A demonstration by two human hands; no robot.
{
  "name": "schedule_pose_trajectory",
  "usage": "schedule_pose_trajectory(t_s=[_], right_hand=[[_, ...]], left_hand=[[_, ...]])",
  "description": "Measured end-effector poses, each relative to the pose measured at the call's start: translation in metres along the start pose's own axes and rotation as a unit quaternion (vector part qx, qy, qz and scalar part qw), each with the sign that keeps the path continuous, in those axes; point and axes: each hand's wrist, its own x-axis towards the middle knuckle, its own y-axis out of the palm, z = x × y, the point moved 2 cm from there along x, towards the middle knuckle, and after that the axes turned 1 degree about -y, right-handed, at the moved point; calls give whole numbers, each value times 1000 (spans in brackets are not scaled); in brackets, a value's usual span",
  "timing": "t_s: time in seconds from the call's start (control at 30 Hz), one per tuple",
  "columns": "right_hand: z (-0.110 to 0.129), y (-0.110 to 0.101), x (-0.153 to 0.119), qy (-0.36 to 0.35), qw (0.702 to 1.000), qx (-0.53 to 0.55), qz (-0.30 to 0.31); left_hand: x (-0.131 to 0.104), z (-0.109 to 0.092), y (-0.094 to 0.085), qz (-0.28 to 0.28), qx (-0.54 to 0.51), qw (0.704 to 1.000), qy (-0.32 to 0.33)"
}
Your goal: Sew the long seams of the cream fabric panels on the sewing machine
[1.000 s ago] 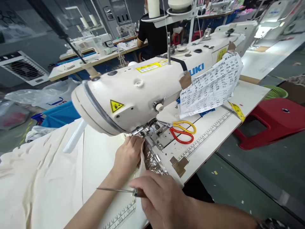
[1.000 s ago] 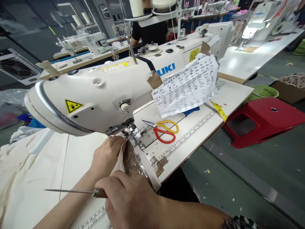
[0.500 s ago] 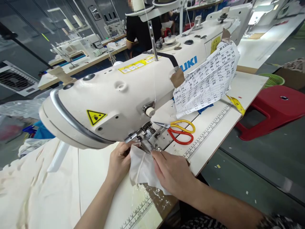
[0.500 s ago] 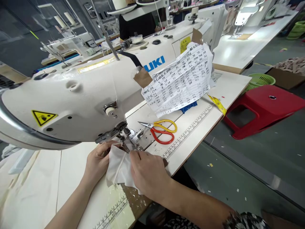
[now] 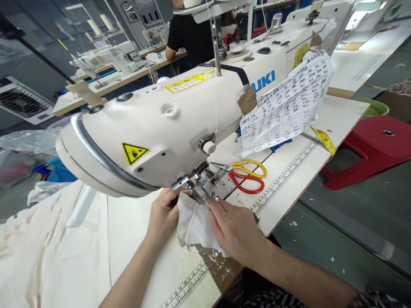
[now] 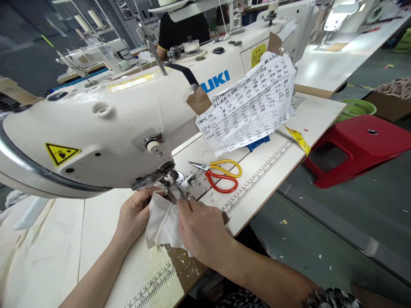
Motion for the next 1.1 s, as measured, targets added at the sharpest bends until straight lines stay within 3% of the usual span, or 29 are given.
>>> schedule_pose_trajectory(t_s=[0.27,0.53,0.7,0.87,1.1], right_hand=[[1,1,-1,-7,1000,-8,4],[2,4,-1,0,999,-50,5],[2,5,-2,-6,998,-58,6],[2,5,-3,-10,999,-38,19],[1,2,-1,-2,999,-19,30]], left_hand=[[0,-3,-1,9,12,1000,-2],[-1,-5,6,-25,66,996,54],[-2,-3,10,-21,135,989,56],[-3,-7,7,-46,116,988,89],[-4,-3,3,-40,86,995,31]])
